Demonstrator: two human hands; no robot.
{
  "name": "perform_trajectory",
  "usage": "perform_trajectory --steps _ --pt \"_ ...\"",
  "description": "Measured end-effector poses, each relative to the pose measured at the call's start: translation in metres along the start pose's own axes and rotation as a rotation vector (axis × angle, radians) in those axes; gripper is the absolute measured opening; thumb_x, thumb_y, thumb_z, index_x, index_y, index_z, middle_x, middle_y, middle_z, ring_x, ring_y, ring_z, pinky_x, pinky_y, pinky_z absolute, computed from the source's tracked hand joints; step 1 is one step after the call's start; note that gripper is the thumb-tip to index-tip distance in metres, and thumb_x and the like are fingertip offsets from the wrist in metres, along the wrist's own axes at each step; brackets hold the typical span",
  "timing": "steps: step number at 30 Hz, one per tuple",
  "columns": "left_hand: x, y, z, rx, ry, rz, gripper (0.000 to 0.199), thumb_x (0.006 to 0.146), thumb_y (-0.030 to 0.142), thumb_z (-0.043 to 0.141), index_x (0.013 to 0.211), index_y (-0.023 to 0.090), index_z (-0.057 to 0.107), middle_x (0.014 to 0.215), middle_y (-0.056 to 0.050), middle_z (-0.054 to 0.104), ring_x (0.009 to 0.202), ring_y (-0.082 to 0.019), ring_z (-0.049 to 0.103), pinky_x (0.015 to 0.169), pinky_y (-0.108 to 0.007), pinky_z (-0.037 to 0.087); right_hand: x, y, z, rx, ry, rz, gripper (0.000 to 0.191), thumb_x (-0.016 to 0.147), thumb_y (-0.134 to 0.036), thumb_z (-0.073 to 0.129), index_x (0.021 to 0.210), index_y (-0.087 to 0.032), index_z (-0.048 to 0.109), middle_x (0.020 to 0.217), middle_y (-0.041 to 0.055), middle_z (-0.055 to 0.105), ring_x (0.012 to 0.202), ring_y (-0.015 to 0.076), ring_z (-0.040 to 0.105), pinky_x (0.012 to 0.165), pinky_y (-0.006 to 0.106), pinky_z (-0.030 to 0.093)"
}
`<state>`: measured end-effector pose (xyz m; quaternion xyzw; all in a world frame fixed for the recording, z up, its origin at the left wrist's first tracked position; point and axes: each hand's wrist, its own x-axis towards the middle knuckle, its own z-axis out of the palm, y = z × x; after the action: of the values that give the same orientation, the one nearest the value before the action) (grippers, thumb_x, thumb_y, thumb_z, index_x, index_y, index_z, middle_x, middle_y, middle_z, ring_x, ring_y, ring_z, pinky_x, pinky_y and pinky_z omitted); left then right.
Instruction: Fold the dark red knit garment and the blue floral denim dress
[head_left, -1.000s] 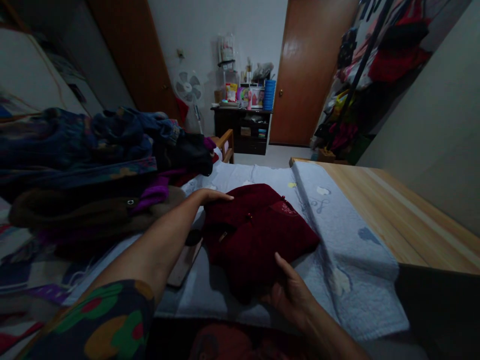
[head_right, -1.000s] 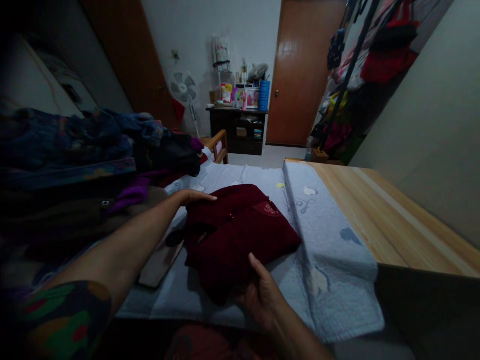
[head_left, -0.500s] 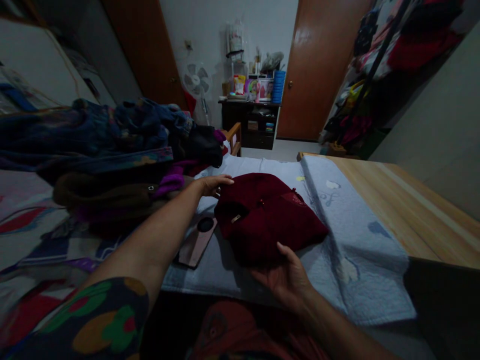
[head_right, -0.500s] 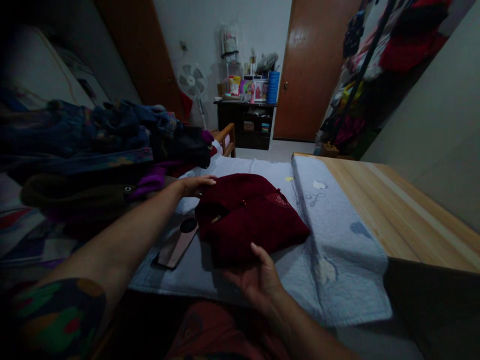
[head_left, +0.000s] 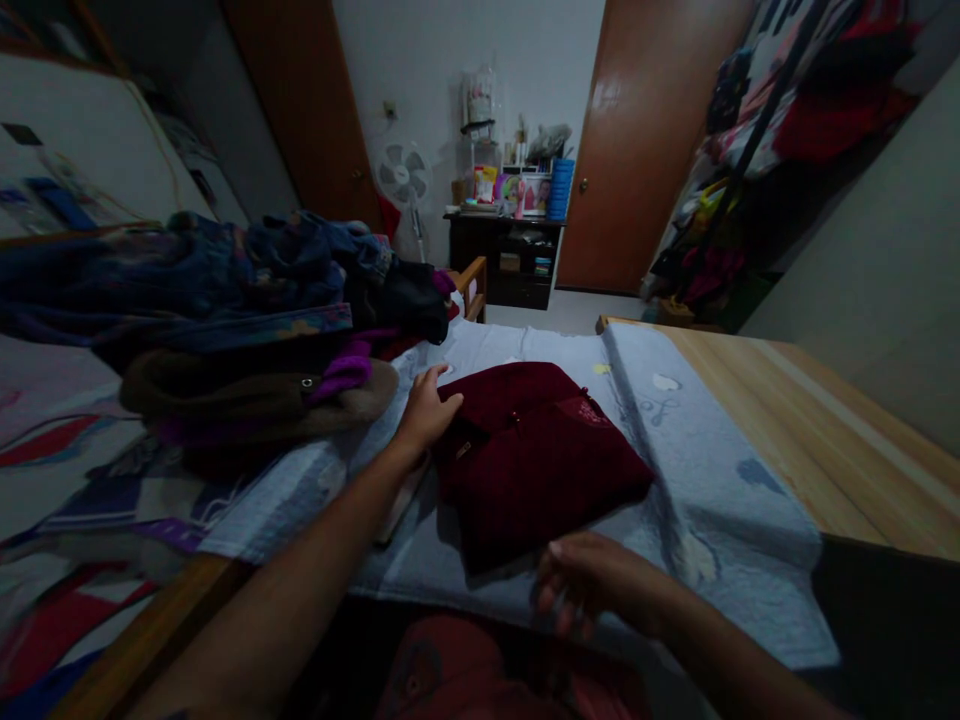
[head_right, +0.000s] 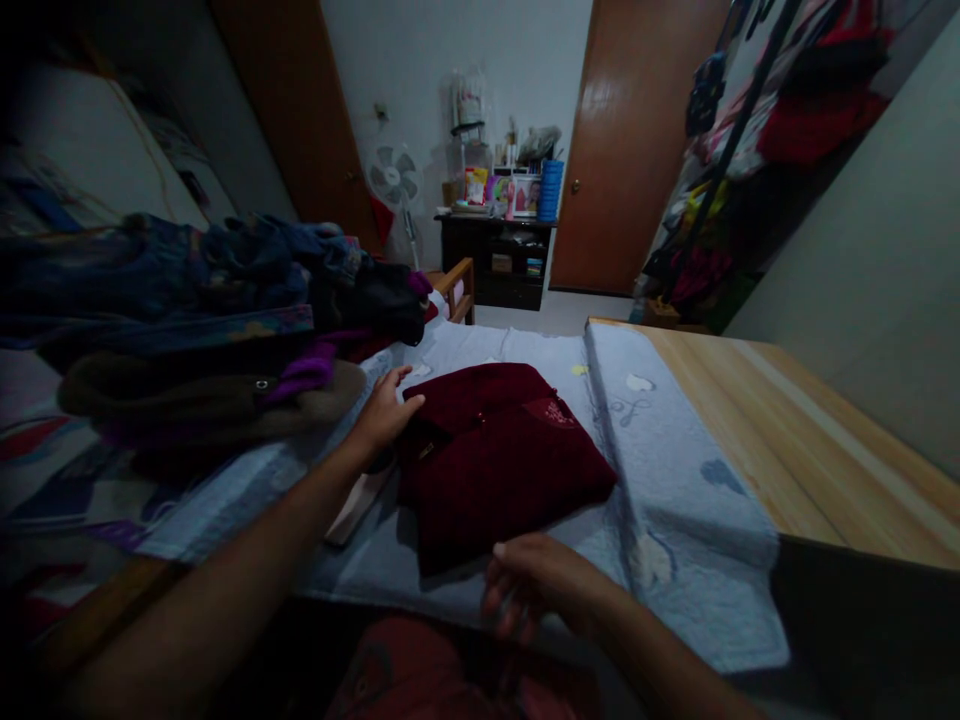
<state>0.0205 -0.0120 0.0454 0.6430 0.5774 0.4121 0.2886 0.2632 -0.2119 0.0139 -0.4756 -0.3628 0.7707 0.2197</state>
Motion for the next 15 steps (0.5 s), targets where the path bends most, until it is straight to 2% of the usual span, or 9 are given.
perform_trajectory --steps 1,4,6,8,10,11,13,15 --pt "-0.017 0.008 -0.001 -0.075 -0.027 0.038 0.053 0.073 0.026 0.067 0.125 0.023 0.053 0.136 -0.009 0.049 0.125 -0.026 0.048 0.103 -0.036 0.041 -0.007 -0.011 -0.01 -0.132 0.043 -0.068 0.039 0.081 -0.053 0.061 0.09 -0.015 0.064 0.082 0.0083 0.072 0.058 0.0158 0.065 0.044 0.02 0.043" --pt "-0.069 0.031 0.0 -0.223 -0.214 0.052 0.04 0.077 0.033 0.064 0.117 0.028 0.06 0.127 -0.005 0.056 0.111 -0.024 0.058 0.097 -0.036 0.047 -0.016 -0.054 -0.039 -0.466 0.242 -0.347 0.028 0.079 -0.044 0.065 0.09 -0.018 0.067 0.083 0.0053 0.07 0.068 0.0177 0.063 0.054 0.025 0.047" --pt "-0.094 0.037 0.005 -0.162 -0.263 0.133 0.036 0.075 0.034 0.067 0.11 0.029 0.063 0.129 -0.005 0.055 0.123 -0.027 0.05 0.108 -0.038 0.037 -0.009 -0.083 -0.06 -0.639 0.415 -0.523 0.02 0.076 -0.036 0.069 0.089 -0.02 0.07 0.084 0.0048 0.07 0.079 0.0203 0.063 0.07 0.03 0.049" --pt "-0.107 0.033 0.012 -0.08 -0.172 0.121 0.05 0.069 0.034 0.074 0.116 0.029 0.06 0.14 -0.007 0.045 0.137 -0.03 0.034 0.117 -0.043 0.023 0.006 -0.106 -0.082 -0.69 0.662 -0.637 0.017 0.075 -0.033 0.07 0.088 -0.022 0.071 0.091 0.0059 0.07 0.09 0.0239 0.061 0.086 0.036 0.046" --pt "-0.11 0.02 0.02 -0.068 -0.04 -0.001 0.075 0.061 0.033 0.08 0.129 0.025 0.049 0.149 -0.012 0.033 0.144 -0.033 0.02 0.119 -0.047 0.014 0.027 -0.121 -0.105 -0.702 0.884 -0.635 0.021 0.073 -0.032 0.072 0.091 -0.021 0.07 0.104 0.0096 0.068 0.105 0.0275 0.057 0.096 0.039 0.04" --pt "-0.109 0.012 0.023 -0.105 -0.002 -0.089 0.085 0.058 0.033 0.082 0.133 0.023 0.043 0.15 -0.014 0.031 0.145 -0.034 0.019 0.119 -0.048 0.015 0.037 -0.125 -0.116 -0.721 0.953 -0.582 0.025 0.073 -0.032 0.072 0.094 -0.019 0.069 0.109 0.0122 0.067 0.109 0.0289 0.056 0.098 0.039 0.039" --pt "-0.106 -0.002 0.028 -0.275 -0.002 -0.284 0.093 0.058 0.034 0.084 0.135 0.022 0.034 0.147 -0.016 0.037 0.141 -0.033 0.029 0.115 -0.047 0.026 0.056 -0.13 -0.136 -0.724 0.966 -0.406 0.033 0.076 -0.036 0.07 0.099 -0.013 0.066 0.109 0.0171 0.067 0.107 0.0308 0.057 0.095 0.04 0.04" --pt "-0.103 -0.011 0.031 -0.489 -0.048 -0.457 0.085 0.062 0.038 0.083 0.131 0.025 0.035 0.138 -0.014 0.05 0.13 -0.028 0.048 0.106 -0.041 0.041 0.069 -0.13 -0.151 -0.609 0.871 -0.254 0.038 0.078 -0.044 0.067 0.097 -0.012 0.066 0.098 0.0152 0.07 0.097 0.0288 0.061 0.086 0.038 0.045"
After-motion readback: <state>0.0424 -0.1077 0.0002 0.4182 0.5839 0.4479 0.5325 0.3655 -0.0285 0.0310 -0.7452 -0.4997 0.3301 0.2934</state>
